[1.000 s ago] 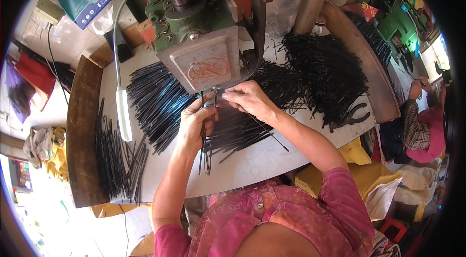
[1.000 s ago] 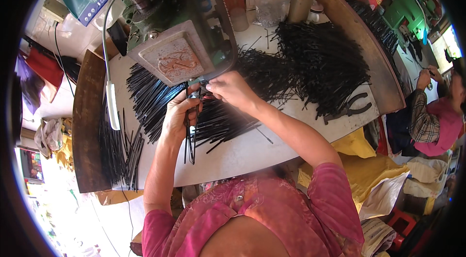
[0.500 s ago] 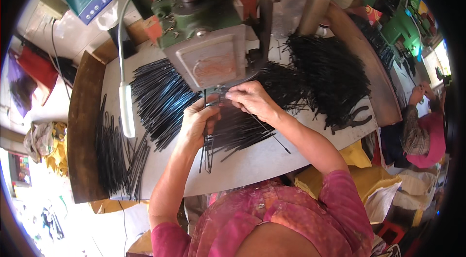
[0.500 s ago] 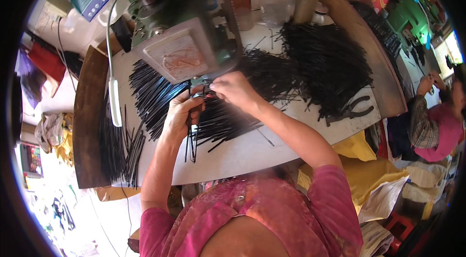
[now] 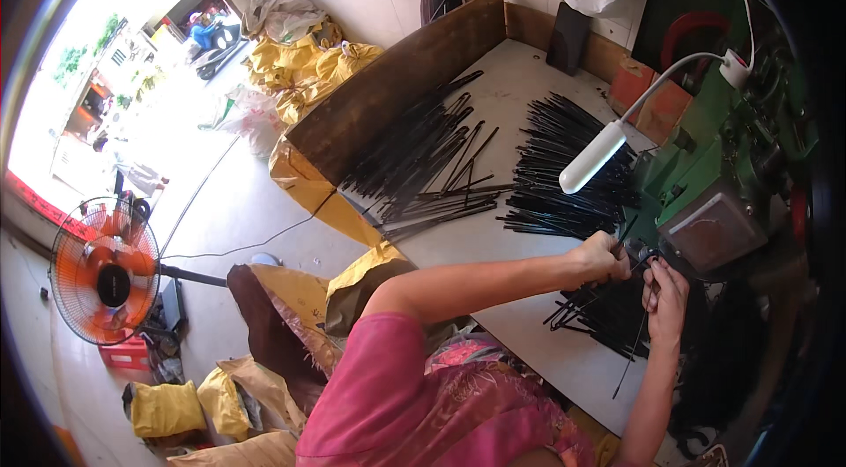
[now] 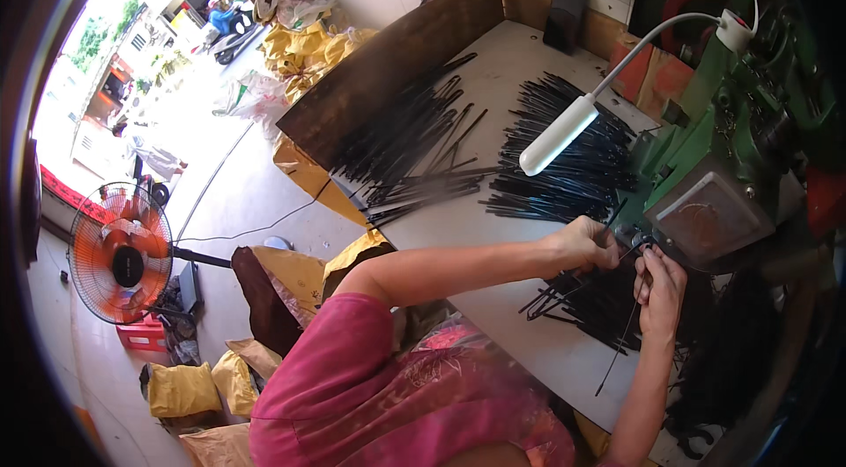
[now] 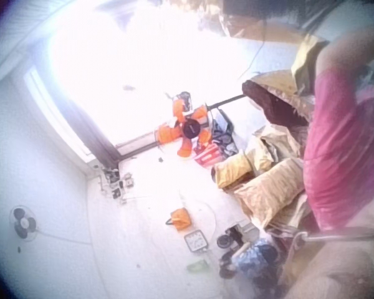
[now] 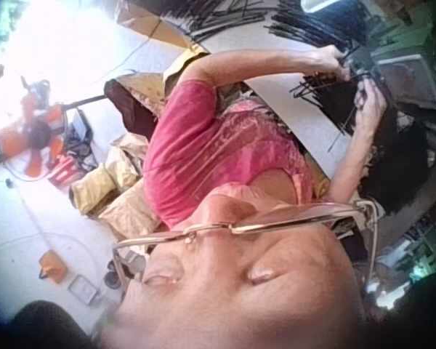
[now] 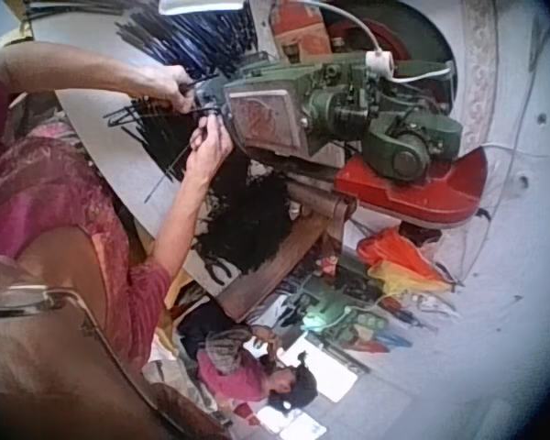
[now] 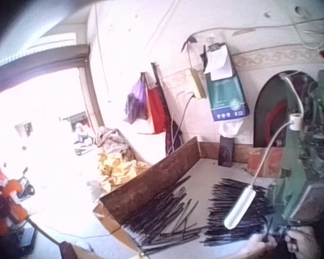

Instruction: The person processes black cable ties using an industrial machine and pliers.

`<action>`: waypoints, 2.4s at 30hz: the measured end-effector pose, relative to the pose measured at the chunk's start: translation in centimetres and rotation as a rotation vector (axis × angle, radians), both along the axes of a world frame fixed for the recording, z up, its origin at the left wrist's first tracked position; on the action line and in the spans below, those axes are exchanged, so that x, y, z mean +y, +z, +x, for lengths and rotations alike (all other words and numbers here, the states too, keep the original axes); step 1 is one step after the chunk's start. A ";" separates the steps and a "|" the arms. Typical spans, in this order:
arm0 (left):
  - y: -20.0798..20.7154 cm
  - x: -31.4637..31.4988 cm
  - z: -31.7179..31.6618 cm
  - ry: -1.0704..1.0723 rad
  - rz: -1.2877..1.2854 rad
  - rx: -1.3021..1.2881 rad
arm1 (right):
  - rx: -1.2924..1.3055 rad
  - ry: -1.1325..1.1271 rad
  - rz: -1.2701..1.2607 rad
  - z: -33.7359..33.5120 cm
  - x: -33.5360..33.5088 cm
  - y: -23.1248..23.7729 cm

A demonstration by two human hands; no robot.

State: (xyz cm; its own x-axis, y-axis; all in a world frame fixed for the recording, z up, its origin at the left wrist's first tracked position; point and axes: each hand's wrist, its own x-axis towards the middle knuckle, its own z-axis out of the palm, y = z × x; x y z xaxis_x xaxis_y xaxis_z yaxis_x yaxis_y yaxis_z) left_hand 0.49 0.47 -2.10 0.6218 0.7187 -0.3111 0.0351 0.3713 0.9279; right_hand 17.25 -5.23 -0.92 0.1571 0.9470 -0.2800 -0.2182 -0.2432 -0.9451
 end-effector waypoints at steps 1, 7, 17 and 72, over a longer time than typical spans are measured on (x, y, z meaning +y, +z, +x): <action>-0.2 0.0 0.0 -0.013 -0.035 -0.008 | 0.023 -0.009 -0.001 -0.2 0.0 0.0; -0.3 0.1 0.5 0.018 -0.117 -0.059 | -0.010 -0.017 0.029 0.2 0.4 -0.3; -0.8 -0.9 1.2 0.061 0.041 -0.085 | -0.076 -0.027 0.033 -1.1 -0.3 0.1; -0.3 -0.7 1.3 -0.317 0.166 -0.097 | -0.148 0.207 0.143 1.7 -3.0 0.5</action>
State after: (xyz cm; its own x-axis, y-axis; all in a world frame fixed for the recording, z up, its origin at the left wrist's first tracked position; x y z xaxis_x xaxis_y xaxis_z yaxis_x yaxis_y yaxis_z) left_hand 1.76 -0.24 -2.43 0.8422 0.5218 -0.1356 0.0335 0.2003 0.9792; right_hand 18.97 -8.26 -0.46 -0.0144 0.9915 -0.1294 -0.0349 -0.1298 -0.9909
